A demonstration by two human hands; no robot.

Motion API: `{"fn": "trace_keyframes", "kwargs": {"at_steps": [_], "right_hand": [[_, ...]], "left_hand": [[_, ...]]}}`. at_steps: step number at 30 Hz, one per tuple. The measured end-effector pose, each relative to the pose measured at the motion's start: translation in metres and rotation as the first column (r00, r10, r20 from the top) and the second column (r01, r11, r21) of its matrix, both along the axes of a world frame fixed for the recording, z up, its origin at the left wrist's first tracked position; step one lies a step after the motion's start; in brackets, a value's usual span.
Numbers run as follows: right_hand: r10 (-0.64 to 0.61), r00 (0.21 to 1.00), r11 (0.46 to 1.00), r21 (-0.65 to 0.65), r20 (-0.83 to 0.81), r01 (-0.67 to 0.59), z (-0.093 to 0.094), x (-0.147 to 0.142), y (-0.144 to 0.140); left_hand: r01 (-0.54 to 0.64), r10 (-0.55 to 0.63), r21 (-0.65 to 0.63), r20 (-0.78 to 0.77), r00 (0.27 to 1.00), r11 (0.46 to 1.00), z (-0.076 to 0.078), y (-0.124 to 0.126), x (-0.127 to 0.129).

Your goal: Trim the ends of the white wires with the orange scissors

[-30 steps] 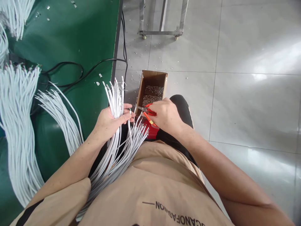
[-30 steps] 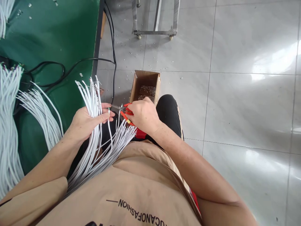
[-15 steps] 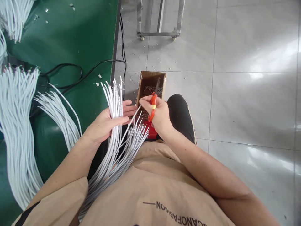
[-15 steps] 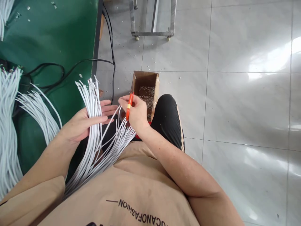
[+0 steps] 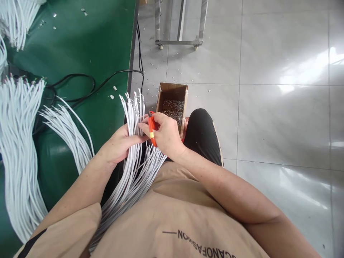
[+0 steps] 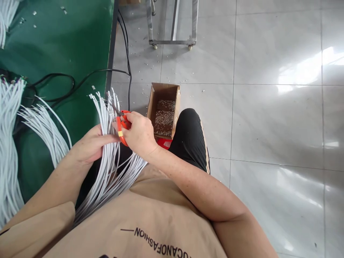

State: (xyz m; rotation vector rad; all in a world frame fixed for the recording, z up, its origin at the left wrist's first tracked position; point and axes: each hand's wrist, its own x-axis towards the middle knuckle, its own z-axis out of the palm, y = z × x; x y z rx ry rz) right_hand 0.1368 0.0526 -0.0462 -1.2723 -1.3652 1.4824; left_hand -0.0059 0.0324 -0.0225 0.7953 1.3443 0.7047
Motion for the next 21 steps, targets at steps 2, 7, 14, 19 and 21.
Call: {"fn": "trace_keyframes", "kwargs": {"at_steps": [2,7,14,19,21], "right_hand": [[-0.045,0.977,0.985,-0.171,-0.207,0.009,-0.002,0.004,-0.002],[-0.223,0.915,0.883,-0.468,-0.336,0.043,-0.007,0.014,-0.007],[-0.115,0.896,0.885,-0.453,-0.429,-0.103,-0.010,0.016,-0.009],[0.001,0.976,0.933,-0.350,-0.216,-0.079,-0.009,0.028,-0.008],[0.047,0.998,0.971,-0.234,0.040,-0.037,-0.012,0.033,-0.009]], "left_hand": [[-0.011,0.011,-0.024,0.024,1.000,1.000,0.002,0.000,-0.001],[-0.021,0.021,0.000,-0.090,0.996,1.000,0.002,-0.001,-0.005],[0.002,0.017,0.070,-0.274,0.962,0.998,-0.002,-0.004,-0.001],[-0.053,0.072,0.093,-0.206,0.976,0.994,-0.002,-0.005,0.003],[-0.066,0.092,0.122,-0.229,0.969,0.990,-0.002,-0.005,0.003]]}}
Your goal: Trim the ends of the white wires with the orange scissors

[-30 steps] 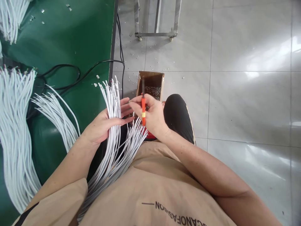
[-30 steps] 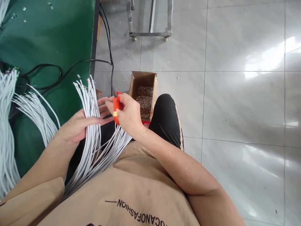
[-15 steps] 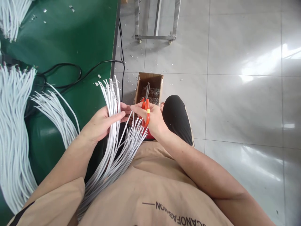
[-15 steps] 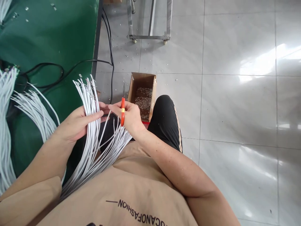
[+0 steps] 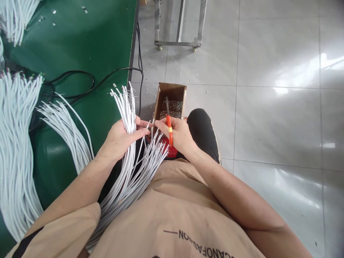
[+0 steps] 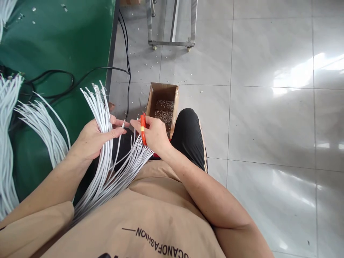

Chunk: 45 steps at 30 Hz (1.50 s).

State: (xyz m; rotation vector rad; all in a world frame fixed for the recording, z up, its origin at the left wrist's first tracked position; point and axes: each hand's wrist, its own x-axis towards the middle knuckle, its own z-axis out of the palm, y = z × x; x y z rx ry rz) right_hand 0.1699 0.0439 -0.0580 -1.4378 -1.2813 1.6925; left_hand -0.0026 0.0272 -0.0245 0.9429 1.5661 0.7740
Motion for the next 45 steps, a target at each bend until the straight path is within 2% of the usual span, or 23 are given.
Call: {"fn": "trace_keyframes", "kwargs": {"at_steps": [2,4,7,11,19,23,27,30,34,36,39,45], "right_hand": [[0.081,0.961,0.981,0.148,0.263,-0.123,-0.004,0.004,-0.002],[0.145,0.876,0.936,0.223,0.460,-0.272,-0.007,0.005,-0.004],[0.202,0.785,0.882,0.239,0.585,-0.405,-0.006,0.003,-0.006],[0.233,0.705,0.852,0.209,0.670,-0.481,0.003,-0.001,-0.005],[0.317,0.542,0.789,0.101,0.778,-0.606,0.027,-0.001,-0.003],[0.314,0.515,0.775,0.098,0.797,-0.624,0.025,-0.001,-0.003],[0.293,0.522,0.775,0.121,0.801,-0.621,0.021,0.001,-0.004],[0.279,0.545,0.781,0.143,0.791,-0.608,0.020,0.003,-0.005],[0.268,0.561,0.788,0.157,0.784,-0.596,0.021,0.007,-0.005],[0.273,0.561,0.786,0.155,0.781,-0.598,0.023,0.009,-0.005],[0.292,0.544,0.775,0.139,0.787,-0.617,0.028,0.010,-0.004],[0.320,0.423,0.734,0.060,0.848,-0.676,0.037,0.009,-0.003]], "left_hand": [[-0.004,0.006,0.027,-0.042,0.999,1.000,0.000,0.000,0.000],[0.001,0.004,0.043,-0.099,0.995,0.999,0.000,0.000,0.000],[0.023,-0.013,0.049,-0.197,0.980,0.999,-0.001,0.000,-0.002],[0.065,-0.043,0.061,-0.314,0.948,0.996,-0.003,0.000,-0.004],[0.096,-0.062,0.061,-0.416,0.907,0.994,0.002,0.002,-0.001],[0.113,-0.075,0.049,-0.487,0.870,0.992,0.005,0.001,0.001],[0.120,-0.077,0.055,-0.498,0.864,0.991,0.006,0.001,0.000],[0.125,-0.091,0.047,-0.448,0.889,0.991,0.006,0.001,-0.002],[0.126,-0.115,0.031,-0.237,0.965,0.991,0.003,0.003,-0.004],[0.134,-0.125,0.023,-0.219,0.968,0.991,0.002,0.003,-0.005],[0.149,-0.133,0.026,-0.323,0.937,0.988,0.005,0.002,-0.003],[0.212,-0.176,0.015,-0.501,0.847,0.977,0.013,0.002,0.002]]}}
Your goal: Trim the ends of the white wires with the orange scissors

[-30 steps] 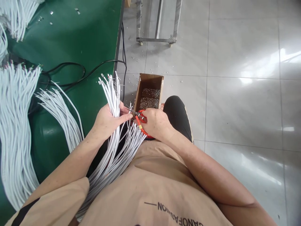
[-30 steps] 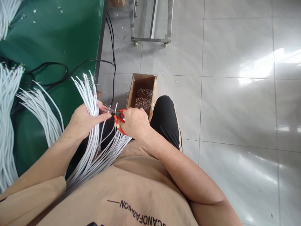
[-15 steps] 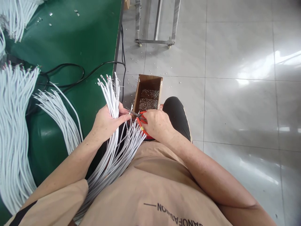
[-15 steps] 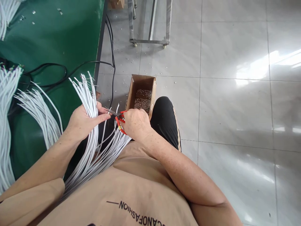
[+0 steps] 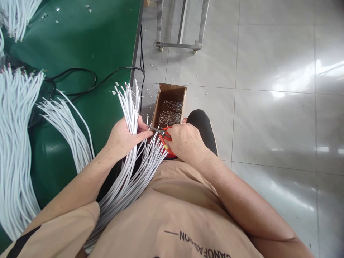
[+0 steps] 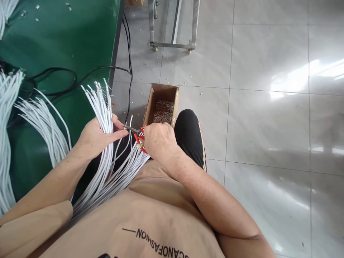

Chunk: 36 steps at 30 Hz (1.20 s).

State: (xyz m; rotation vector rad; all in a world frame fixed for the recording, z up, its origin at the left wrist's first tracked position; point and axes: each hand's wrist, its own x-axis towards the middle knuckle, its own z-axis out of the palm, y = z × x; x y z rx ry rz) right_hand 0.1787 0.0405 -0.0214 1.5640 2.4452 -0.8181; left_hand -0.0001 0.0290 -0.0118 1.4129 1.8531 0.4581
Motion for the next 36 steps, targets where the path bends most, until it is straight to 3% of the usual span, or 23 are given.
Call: {"fn": "trace_keyframes", "kwargs": {"at_steps": [7,11,13,15,18,20,23,29,34,36], "right_hand": [[-0.049,0.998,0.999,0.001,-0.026,0.049,-0.010,0.000,-0.003],[-0.124,0.972,0.992,-0.021,-0.200,0.123,-0.019,0.005,-0.003],[-0.249,0.897,0.968,-0.113,-0.364,0.223,-0.023,0.005,-0.002],[-0.418,0.733,0.907,-0.295,-0.537,0.301,-0.026,0.002,-0.001],[-0.609,0.468,0.788,-0.557,-0.640,0.263,-0.026,-0.004,0.002],[-0.667,0.378,0.740,-0.631,-0.642,0.234,-0.026,-0.008,0.003],[-0.687,0.319,0.725,-0.648,-0.653,0.235,-0.026,-0.014,0.002],[-0.681,0.337,0.732,-0.586,-0.650,0.349,-0.027,-0.027,-0.006],[-0.738,0.242,0.669,-0.730,-0.630,0.139,-0.024,-0.021,0.001],[-0.764,0.228,0.638,-0.760,-0.604,0.125,-0.026,-0.016,0.003]], "left_hand": [[-0.020,0.021,0.015,-0.013,1.000,1.000,-0.001,-0.001,-0.001],[-0.025,0.024,0.020,0.046,0.999,0.999,-0.003,-0.002,-0.002],[-0.032,0.031,0.011,0.059,0.998,0.999,-0.004,-0.002,-0.001],[-0.039,0.039,-0.002,0.067,0.997,0.999,-0.004,-0.002,-0.001],[-0.035,0.036,-0.014,0.080,0.996,0.999,-0.003,-0.002,0.001],[-0.027,0.029,-0.021,0.080,0.996,0.999,-0.001,-0.002,0.002],[-0.010,0.012,-0.028,0.069,0.998,1.000,0.000,-0.001,0.003],[0.010,-0.009,-0.012,0.045,0.999,1.000,-0.003,-0.002,0.004],[-0.006,0.006,-0.009,0.078,0.997,1.000,-0.005,-0.002,0.002],[-0.010,0.010,-0.006,0.090,0.996,1.000,-0.005,-0.002,0.002]]}}
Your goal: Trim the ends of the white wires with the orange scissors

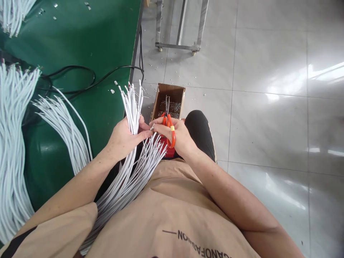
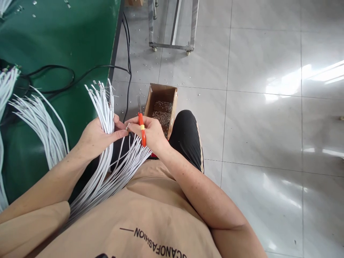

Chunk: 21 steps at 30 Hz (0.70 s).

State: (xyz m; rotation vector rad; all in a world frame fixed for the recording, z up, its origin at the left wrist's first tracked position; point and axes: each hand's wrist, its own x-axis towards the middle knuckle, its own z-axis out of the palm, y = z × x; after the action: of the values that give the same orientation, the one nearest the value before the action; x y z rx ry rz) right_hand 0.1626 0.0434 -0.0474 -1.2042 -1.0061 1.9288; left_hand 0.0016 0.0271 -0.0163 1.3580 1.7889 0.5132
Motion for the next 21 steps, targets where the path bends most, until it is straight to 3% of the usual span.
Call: {"fn": "trace_keyframes", "kwargs": {"at_steps": [5,9,13,18,21], "right_hand": [[-0.058,0.997,0.997,0.046,0.045,0.056,-0.008,0.001,-0.004],[-0.125,0.982,0.978,0.184,0.141,0.098,-0.004,-0.006,-0.015],[-0.074,0.993,0.941,0.335,0.092,0.039,0.006,-0.008,-0.024],[-0.305,0.948,0.939,0.194,0.092,0.284,0.007,-0.005,-0.015],[-0.245,0.967,0.966,0.094,0.062,0.239,0.003,-0.005,-0.007]], "left_hand": [[-0.005,0.004,-0.011,-0.032,0.999,1.000,0.003,0.000,0.003],[-0.013,0.013,0.005,-0.067,0.998,1.000,0.002,-0.001,0.003],[-0.061,0.061,0.028,0.005,0.998,0.998,-0.001,-0.002,0.000],[-0.077,0.077,-0.003,0.103,0.992,0.997,-0.005,-0.003,-0.004],[-0.100,0.101,-0.010,0.155,0.983,0.995,-0.009,-0.004,-0.004]]}}
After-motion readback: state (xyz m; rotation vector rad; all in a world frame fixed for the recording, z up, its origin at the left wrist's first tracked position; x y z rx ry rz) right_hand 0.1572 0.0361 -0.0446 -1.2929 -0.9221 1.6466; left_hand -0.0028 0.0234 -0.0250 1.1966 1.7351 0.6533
